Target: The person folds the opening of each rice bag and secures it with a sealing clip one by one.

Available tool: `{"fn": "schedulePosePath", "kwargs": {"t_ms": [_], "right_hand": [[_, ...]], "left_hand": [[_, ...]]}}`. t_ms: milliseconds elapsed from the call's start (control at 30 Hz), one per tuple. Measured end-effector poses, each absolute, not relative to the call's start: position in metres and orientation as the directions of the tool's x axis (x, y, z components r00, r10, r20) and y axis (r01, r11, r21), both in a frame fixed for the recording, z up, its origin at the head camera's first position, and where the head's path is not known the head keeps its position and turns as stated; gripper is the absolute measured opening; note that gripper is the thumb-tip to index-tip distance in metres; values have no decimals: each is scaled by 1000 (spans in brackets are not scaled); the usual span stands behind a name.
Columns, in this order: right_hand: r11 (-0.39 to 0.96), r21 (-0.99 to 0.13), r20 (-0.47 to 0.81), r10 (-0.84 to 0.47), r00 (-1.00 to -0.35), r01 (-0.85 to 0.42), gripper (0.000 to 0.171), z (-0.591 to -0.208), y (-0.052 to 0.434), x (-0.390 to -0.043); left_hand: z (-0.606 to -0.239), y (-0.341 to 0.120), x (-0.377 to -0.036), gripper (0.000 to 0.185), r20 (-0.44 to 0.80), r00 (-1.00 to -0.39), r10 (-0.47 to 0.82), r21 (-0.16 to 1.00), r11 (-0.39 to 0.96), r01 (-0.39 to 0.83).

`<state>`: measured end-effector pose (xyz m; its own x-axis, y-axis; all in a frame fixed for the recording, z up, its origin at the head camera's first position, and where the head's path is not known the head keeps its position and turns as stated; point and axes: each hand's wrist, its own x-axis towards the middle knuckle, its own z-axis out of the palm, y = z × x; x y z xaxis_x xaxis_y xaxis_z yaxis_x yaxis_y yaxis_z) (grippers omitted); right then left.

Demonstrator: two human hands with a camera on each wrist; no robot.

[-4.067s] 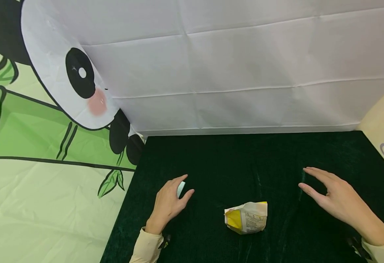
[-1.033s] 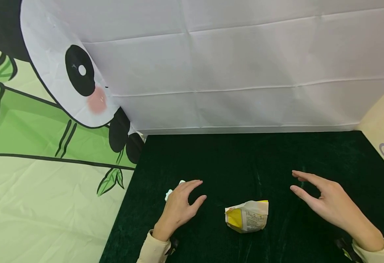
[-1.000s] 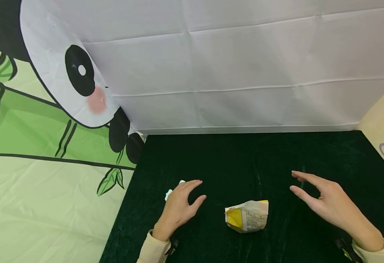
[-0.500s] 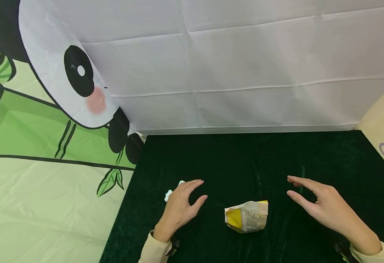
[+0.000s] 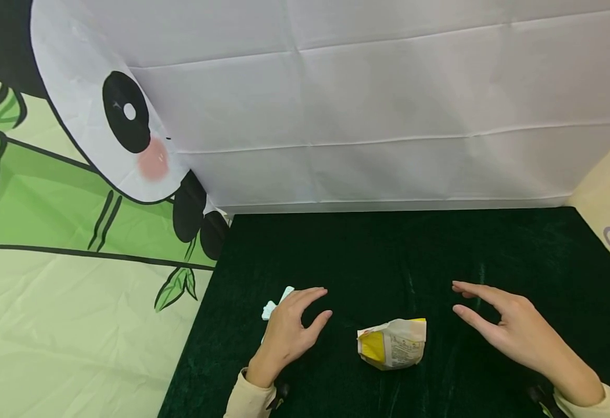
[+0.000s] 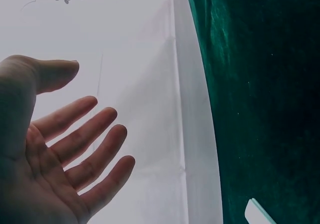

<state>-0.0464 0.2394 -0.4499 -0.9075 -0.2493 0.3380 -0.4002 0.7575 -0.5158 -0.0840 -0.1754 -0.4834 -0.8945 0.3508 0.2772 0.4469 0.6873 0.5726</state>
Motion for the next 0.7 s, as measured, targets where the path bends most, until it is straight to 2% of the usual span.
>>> {"fn": "schedulePosePath", "kwargs": {"t_ms": [700], "right_hand": [[726,-542,346,-266,-900,-423,46,-450,229,-41]], "left_hand": [[-473,-161,-80,38,326,-865,380,604,620,500]]}}
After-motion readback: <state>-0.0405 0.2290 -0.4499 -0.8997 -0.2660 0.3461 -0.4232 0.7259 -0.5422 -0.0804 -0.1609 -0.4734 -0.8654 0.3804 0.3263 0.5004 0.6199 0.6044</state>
